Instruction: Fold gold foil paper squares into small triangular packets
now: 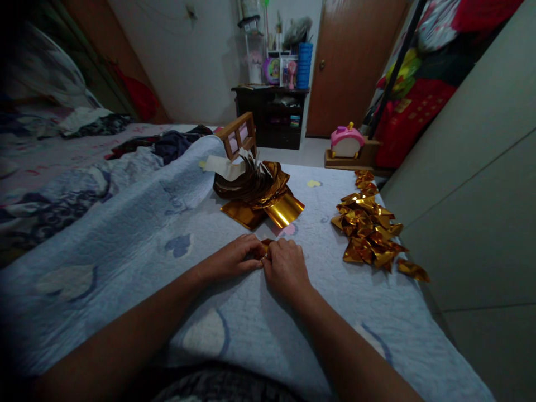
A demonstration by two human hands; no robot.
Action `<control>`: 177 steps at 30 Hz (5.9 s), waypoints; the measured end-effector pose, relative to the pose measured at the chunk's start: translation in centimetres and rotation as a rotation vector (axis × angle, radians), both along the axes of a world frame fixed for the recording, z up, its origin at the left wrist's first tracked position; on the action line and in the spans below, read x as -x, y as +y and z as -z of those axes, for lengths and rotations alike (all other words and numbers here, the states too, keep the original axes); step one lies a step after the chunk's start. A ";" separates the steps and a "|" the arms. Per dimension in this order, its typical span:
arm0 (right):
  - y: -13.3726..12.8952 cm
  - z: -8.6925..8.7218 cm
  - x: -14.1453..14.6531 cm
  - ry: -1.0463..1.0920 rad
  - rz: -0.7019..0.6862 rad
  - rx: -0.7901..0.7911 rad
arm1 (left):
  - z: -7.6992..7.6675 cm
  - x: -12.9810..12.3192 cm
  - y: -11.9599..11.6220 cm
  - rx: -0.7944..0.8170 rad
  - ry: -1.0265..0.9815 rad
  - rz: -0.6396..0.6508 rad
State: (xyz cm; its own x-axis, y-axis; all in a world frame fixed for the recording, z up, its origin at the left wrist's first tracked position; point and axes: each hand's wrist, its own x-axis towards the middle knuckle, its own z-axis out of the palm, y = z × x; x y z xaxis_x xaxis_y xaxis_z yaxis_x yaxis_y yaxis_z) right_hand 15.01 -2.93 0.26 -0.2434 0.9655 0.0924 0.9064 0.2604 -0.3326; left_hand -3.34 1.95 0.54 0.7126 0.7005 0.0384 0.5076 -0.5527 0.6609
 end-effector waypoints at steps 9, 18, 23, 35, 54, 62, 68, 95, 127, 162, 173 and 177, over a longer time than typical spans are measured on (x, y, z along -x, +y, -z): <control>0.0 -0.2 0.0 -0.012 0.009 0.023 | 0.2 0.1 0.0 -0.028 0.018 0.008; -0.1 -0.1 -0.4 0.017 0.012 0.031 | -0.2 0.0 -0.2 -0.024 0.024 0.001; -0.1 0.0 -0.2 -0.017 0.008 0.026 | -0.3 0.0 -0.1 -0.012 0.021 0.001; -0.1 -0.1 0.0 -0.038 0.026 0.025 | 0.0 0.2 -0.1 -0.001 -0.004 0.004; -0.4 -0.2 0.1 -0.054 0.045 0.003 | 0.0 -0.3 -0.2 -0.033 0.033 -0.025; -0.2 -0.2 0.0 -0.063 0.038 -0.011 | 0.0 -0.4 -0.1 -0.014 0.037 -0.031; -0.3 -0.3 -0.4 -0.069 0.057 0.003 | -0.2 -0.5 -0.1 0.001 0.032 -0.029; 1.0 0.3 -2.4 0.183 -0.110 -0.064 | 0.1 0.2 -0.3 -0.028 -0.040 0.011; 1.2 1.4 -3.2 0.389 -0.104 -0.026 | 0.1 0.0 -0.8 -0.153 -0.026 0.001; 0.6 0.5 -2.9 0.989 -0.156 0.283 | -0.5 -0.8 -0.9 0.582 -0.594 -0.336; 0.7 0.6 -2.6 0.489 -0.307 -0.130 | 0.8 -1.6 -0.9 0.307 -0.463 -0.234; 1.0 1.3 -2.5 0.398 -0.317 -0.110 | 0.5 -1.8 -1.0 0.081 -0.254 -0.264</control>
State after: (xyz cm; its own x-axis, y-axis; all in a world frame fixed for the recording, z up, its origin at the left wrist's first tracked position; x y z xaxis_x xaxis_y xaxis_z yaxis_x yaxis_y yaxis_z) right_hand 17.55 -1.96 -1.08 -0.4474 0.8297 0.3338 0.5865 0.5540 -0.5909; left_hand -1.51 0.91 0.04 0.4818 0.8669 0.1278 0.4402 -0.3656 0.8201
